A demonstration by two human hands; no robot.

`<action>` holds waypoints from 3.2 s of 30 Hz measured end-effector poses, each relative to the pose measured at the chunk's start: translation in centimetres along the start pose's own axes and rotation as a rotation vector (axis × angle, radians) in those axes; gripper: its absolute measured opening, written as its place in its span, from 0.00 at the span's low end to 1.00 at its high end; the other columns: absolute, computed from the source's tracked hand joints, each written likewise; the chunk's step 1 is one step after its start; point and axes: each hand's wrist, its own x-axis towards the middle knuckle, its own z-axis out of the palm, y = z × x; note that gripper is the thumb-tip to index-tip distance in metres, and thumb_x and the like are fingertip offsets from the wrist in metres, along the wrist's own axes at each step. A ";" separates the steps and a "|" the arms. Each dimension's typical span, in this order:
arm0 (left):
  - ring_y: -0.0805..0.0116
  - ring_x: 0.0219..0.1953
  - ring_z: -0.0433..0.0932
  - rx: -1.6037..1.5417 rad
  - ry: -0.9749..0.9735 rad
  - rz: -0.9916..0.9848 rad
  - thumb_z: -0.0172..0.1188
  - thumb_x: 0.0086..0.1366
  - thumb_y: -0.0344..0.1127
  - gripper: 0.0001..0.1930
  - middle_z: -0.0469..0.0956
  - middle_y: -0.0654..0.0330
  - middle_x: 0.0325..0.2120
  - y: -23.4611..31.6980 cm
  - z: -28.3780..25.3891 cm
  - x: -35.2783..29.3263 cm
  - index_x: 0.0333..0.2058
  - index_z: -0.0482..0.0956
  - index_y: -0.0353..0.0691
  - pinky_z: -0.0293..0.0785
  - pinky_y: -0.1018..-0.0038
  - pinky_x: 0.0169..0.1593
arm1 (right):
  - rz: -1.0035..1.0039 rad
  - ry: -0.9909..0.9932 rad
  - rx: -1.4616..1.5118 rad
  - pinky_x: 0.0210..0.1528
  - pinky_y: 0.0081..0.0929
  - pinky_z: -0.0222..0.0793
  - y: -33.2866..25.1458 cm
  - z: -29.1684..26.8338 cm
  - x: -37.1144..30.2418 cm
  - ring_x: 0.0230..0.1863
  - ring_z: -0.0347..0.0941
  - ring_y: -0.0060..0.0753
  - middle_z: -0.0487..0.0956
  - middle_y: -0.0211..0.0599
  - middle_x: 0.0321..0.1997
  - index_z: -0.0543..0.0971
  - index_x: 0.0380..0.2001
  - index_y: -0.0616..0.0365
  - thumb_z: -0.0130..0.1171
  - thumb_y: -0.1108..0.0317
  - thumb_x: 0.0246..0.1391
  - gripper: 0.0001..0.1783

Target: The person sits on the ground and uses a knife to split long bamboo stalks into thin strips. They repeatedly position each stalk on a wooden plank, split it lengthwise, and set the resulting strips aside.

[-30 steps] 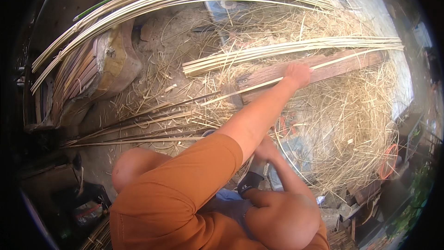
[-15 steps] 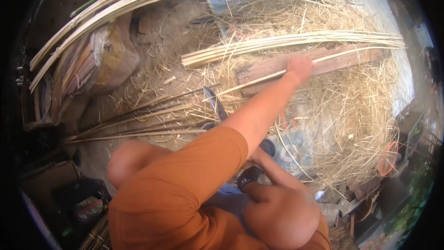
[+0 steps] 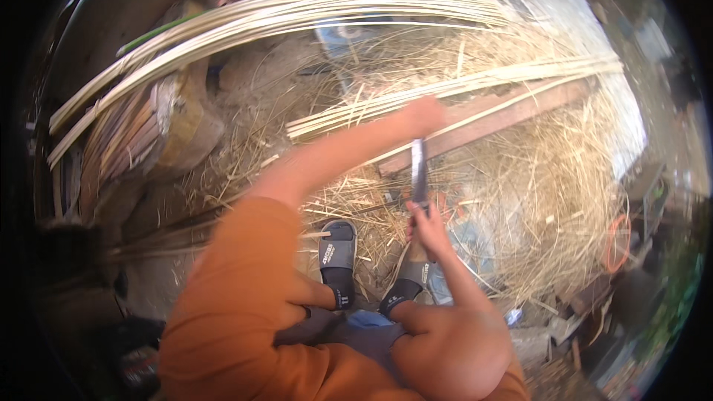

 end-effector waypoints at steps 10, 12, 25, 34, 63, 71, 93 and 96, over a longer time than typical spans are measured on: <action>0.64 0.28 0.74 -1.050 -0.418 -0.553 0.43 0.70 0.50 0.24 0.76 0.54 0.26 1.5 -0.9 -25.4 0.37 0.78 0.33 0.73 0.65 0.37 | -0.596 0.380 -1.327 0.36 0.46 0.71 -6.6 -9.9 -3.7 0.35 0.73 0.58 0.70 0.54 0.39 0.65 0.54 0.56 0.54 0.66 0.51 0.25; 0.68 0.21 0.71 -1.237 -0.165 -0.599 0.47 0.69 0.44 0.19 0.73 0.56 0.20 3.2 2.0 -25.3 0.33 0.80 0.34 0.71 0.68 0.32 | -0.400 0.476 -1.322 0.36 0.45 0.71 -6.2 -10.7 -2.4 0.36 0.74 0.58 0.71 0.55 0.42 0.66 0.52 0.56 0.52 0.63 0.54 0.22; 0.45 0.29 0.76 -0.589 -0.050 -0.634 0.45 0.67 0.42 0.15 0.77 0.45 0.24 2.3 0.5 -29.7 0.34 0.75 0.37 0.71 0.57 0.34 | -0.420 0.568 -0.938 0.24 0.48 0.70 -5.0 -9.8 3.7 0.24 0.75 0.59 0.78 0.54 0.29 0.72 0.47 0.55 0.44 0.52 0.62 0.20; 0.43 0.21 0.77 -0.177 -0.122 -0.535 0.41 0.69 0.47 0.18 0.75 0.44 0.16 4.5 1.0 -29.8 0.29 0.68 0.39 0.71 0.52 0.25 | -0.348 0.904 -0.917 0.35 0.44 0.71 -7.4 -17.9 1.8 0.33 0.76 0.52 0.79 0.50 0.31 0.73 0.45 0.59 0.43 0.53 0.62 0.21; 0.43 0.29 0.75 -0.654 -0.166 -0.668 0.40 0.70 0.49 0.24 0.76 0.43 0.23 2.7 -0.5 -32.6 0.28 0.74 0.33 0.68 0.54 0.36 | -0.374 0.681 -0.785 0.37 0.44 0.69 -5.1 -11.6 2.9 0.34 0.76 0.49 0.78 0.48 0.28 0.73 0.48 0.56 0.47 0.52 0.60 0.22; 0.69 0.22 0.68 -0.952 -0.311 -1.119 0.43 0.69 0.55 0.29 0.70 0.60 0.15 -0.1 -0.3 -47.4 0.23 0.74 0.31 0.64 0.70 0.29 | -0.328 0.493 -1.102 0.47 0.46 0.70 -4.4 -9.6 0.5 0.46 0.75 0.43 0.78 0.46 0.44 0.71 0.53 0.45 0.54 0.52 0.56 0.23; 0.58 0.21 0.71 -0.749 -0.037 -0.868 0.50 0.66 0.43 0.17 0.72 0.49 0.19 1.2 -1.6 -45.1 0.25 0.73 0.34 0.64 0.64 0.28 | -0.415 0.873 -0.908 0.32 0.43 0.71 -6.5 -19.1 2.1 0.31 0.76 0.50 0.77 0.51 0.28 0.75 0.48 0.51 0.48 0.54 0.61 0.19; 0.49 0.22 0.71 -0.676 -0.049 -0.804 0.49 0.66 0.42 0.16 0.72 0.46 0.20 1.4 -1.6 -43.4 0.25 0.70 0.35 0.64 0.60 0.28 | -0.480 0.559 -0.909 0.36 0.44 0.71 -3.7 -7.9 2.1 0.33 0.77 0.52 0.78 0.52 0.33 0.73 0.50 0.51 0.51 0.55 0.59 0.19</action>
